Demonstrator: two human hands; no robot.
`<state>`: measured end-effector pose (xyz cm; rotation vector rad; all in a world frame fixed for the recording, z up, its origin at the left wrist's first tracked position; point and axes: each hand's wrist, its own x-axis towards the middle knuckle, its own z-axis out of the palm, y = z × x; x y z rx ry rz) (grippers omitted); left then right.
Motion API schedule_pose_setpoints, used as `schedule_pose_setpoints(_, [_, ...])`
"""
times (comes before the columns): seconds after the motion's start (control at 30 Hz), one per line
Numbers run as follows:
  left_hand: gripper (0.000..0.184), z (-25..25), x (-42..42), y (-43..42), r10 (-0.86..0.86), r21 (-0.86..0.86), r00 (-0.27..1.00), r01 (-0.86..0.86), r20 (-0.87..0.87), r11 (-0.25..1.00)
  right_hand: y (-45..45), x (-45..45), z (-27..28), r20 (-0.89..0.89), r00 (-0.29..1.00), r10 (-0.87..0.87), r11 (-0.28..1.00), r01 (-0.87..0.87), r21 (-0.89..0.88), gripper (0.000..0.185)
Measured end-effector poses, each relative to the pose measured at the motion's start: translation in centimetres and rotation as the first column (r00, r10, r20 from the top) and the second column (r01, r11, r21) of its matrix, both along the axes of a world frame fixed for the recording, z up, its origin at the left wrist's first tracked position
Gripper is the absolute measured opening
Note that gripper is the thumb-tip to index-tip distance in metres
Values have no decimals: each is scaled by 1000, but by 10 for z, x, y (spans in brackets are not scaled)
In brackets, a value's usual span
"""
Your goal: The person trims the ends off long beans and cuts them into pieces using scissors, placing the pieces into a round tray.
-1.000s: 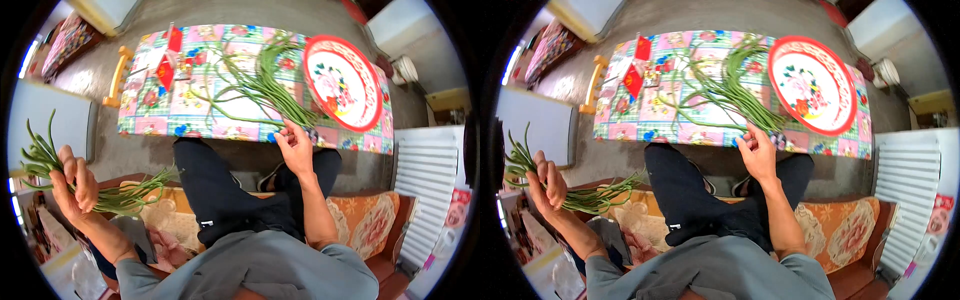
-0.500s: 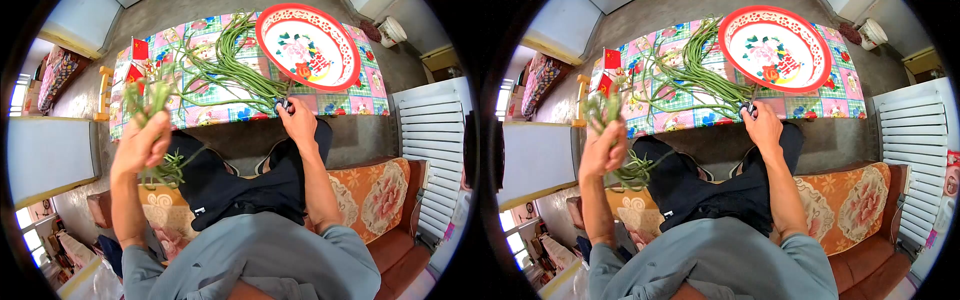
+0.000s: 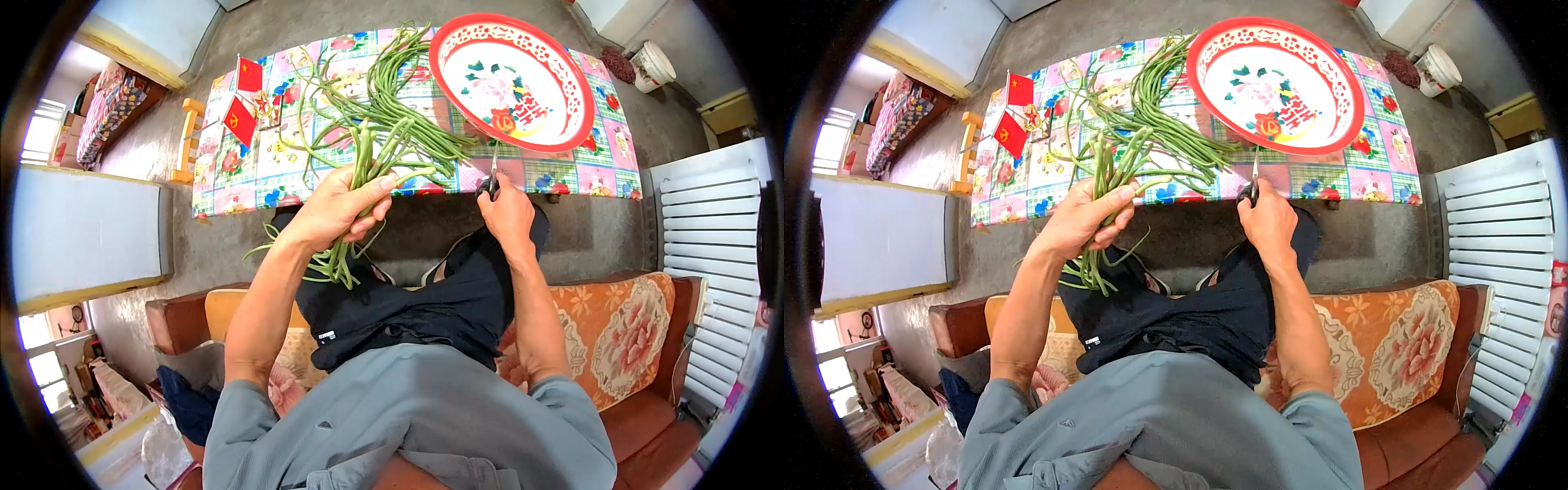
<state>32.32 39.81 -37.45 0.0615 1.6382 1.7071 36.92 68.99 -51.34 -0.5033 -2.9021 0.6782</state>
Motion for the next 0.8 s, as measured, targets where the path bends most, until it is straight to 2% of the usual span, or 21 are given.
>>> schedule_pose_setpoints(0.07, [24,-3,0,0,5,10,1000,-5,6,1000,3,3,-7,-23,1000,-12,999,11,-45,44])
schedule_pose_setpoints(0.1, [24,-6,0,1,4,0,1000,-4,-8,1000,4,6,-5,-37,997,-60,913,40,-406,44])
schedule_pose_setpoints(0.13, [24,-8,0,1,2,-10,1000,-3,-22,1000,3,10,-3,-31,993,-111,700,56,-712,43])
schedule_pose_setpoints(0.17, [24,-6,2,3,3,-12,1000,-3,-18,1000,2,18,1,-3,995,-96,524,48,-850,43])
schedule_pose_setpoints(0.2, [24,-3,3,5,17,-2,998,-17,-53,1000,-7,28,17,1,995,-97,523,52,-851,43])
schedule_pose_setpoints(0.27, [24,-3,6,7,24,5,997,-23,-74,1000,-28,51,46,-116,993,13,251,-116,-961,43])
schedule_pose_setpoints(0.33, [24,-6,5,9,43,25,995,-41,-92,999,-46,70,58,-223,970,93,278,-240,-930,44])
schedule_pose_setpoints(0.4, [26,-12,7,10,37,41,994,-33,-98,999,-58,82,68,-250,960,126,240,-274,-931,45])
schedule_pose_setpoints(0.47, [28,-14,9,12,37,37,993,-33,-111,999,-65,88,67,-284,946,154,282,-317,-905,45])
schedule_pose_setpoints(0.5, [30,-15,11,12,33,33,994,-30,-104,999,-68,90,66,-302,941,154,345,-337,-876,47])
schedule_pose_setpoints(0.8, [32,-15,20,18,13,-20,998,-14,-60,1000,-71,90,62,-293,946,135,418,-323,-849,48])
